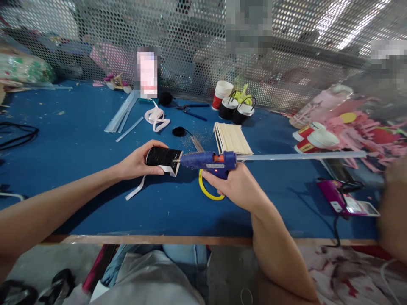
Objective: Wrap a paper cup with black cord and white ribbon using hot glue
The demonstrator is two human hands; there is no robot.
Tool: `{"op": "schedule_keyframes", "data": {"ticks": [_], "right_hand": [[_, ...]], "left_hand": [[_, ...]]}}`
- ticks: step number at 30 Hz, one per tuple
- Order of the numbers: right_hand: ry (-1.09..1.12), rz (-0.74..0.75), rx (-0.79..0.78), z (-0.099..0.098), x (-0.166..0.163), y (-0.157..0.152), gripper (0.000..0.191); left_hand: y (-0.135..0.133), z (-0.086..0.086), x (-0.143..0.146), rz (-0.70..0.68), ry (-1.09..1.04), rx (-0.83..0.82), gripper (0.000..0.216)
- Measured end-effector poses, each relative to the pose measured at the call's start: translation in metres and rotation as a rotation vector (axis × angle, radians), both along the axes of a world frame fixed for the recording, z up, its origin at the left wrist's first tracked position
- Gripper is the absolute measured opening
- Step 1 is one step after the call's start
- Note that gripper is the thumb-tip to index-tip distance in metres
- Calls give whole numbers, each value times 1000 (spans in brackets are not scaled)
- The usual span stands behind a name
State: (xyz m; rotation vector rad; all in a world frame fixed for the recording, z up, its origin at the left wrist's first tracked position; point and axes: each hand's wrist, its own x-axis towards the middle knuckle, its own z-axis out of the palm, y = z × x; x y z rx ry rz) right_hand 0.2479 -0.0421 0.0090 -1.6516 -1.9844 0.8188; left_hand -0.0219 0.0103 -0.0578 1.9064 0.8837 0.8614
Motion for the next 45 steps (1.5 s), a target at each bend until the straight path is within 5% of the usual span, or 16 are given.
{"op": "schedule_keyframes", "data": {"ticks": [9,39,45], "right_hand": [[-23,64,87,0,2,6,46],[119,95,-43,0,1,6,38],[131,95,37,-4,2,8,42]], "left_hand": [[-2,0,0,-6,29,58,60],[0,-6,1,30,1,69,62],[-2,-4,2,26,2,92,63]]}}
